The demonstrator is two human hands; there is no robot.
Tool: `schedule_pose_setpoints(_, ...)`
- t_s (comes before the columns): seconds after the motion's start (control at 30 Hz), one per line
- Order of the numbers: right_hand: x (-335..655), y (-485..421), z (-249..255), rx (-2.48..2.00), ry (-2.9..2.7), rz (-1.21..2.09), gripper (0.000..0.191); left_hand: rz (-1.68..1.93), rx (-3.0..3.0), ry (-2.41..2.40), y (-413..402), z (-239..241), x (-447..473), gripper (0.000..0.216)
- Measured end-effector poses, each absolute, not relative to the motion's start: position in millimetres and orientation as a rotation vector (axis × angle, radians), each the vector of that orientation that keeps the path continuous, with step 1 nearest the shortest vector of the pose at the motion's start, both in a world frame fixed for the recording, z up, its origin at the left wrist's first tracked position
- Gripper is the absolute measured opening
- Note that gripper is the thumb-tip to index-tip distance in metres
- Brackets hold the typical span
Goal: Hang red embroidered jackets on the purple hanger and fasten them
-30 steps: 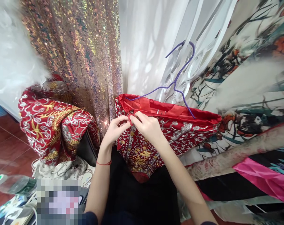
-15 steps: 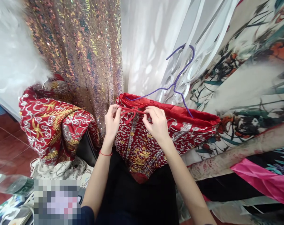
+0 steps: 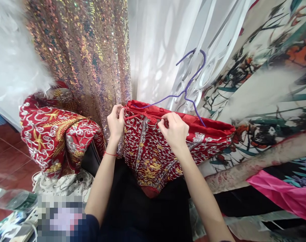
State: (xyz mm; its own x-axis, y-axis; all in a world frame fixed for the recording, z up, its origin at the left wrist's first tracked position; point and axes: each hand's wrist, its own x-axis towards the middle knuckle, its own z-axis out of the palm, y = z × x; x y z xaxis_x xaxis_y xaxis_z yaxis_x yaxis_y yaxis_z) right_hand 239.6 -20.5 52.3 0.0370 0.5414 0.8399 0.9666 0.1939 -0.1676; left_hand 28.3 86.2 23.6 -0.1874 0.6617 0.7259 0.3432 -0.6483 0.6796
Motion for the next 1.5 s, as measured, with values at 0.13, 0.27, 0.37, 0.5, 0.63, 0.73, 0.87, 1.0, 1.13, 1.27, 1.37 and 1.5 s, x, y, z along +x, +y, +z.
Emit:
schedule_pose_setpoints(0.13, 237.7, -27.2, 50.3, -1.453, -1.593, -0.661, 0.011, 1.913, 1.839, 1.185, 90.7, 23.7, 25.5, 0.014)
schedule_pose_setpoints(0.27, 237.4, -31.9, 48.4, -1.475, -1.564, -0.656, 0.01, 1.929, 1.885, 1.261, 91.5, 21.3, 24.2, 0.017)
schedule_pose_setpoints(0.37, 236.5, -33.6, 47.0, -1.49, -1.524, -0.61, 0.012, 1.936, 1.984, 1.287, 87.6, 18.8, 21.6, 0.015)
schedule_pose_setpoints(0.5, 231.7, -33.5, 45.5, -1.48, -1.476, -0.381, 0.009, 2.097, 1.982, 1.148, 65.1, 12.3, 23.6, 0.026)
schedule_pose_setpoints(0.63, 222.0, -32.4, 44.8, -1.322, -1.333, 0.123, 0.013, 2.113, 1.976, 0.947, 25.6, 3.0, 42.7, 0.007)
schedule_pose_setpoints(0.73, 213.9, -31.1, 43.2, -1.142, -1.272, 0.341, 0.021, 1.671, 1.892, 0.812, 7.6, 1.1, 66.0, 0.027)
schedule_pose_setpoints(0.87, 207.6, -26.4, 39.7, -1.154, -1.366, 0.192, 0.03, 1.426, 1.191, 0.694, 13.8, 7.6, 93.1, 0.046)
schedule_pose_setpoints(1.0, 208.0, -18.8, 34.8, -1.241, -1.489, -0.037, 0.017, 1.469, 0.846, 0.607, 28.8, 16.6, 106.7, 0.048)
schedule_pose_setpoints(1.13, 211.3, -13.8, 27.5, -1.242, -1.571, -0.195, 0.019, 1.51, 0.75, 0.546, 31.9, 22.2, 112.9, 0.042)
schedule_pose_setpoints(1.27, 211.9, -12.6, 21.3, -1.248, -1.569, -0.202, 0.018, 1.547, 0.716, 0.514, 29.5, 24.1, 117.9, 0.036)
schedule_pose_setpoints(1.37, 209.5, -15.0, 18.8, -1.283, -1.604, -0.187, 0.018, 1.594, 0.699, 0.515, 28.3, 23.6, 122.0, 0.032)
schedule_pose_setpoints(1.5, 207.7, -24.8, 14.9, -1.376, -1.698, -0.191, 0.02, 1.65, 0.697, 0.521, 27.5, 22.0, 126.1, 0.028)
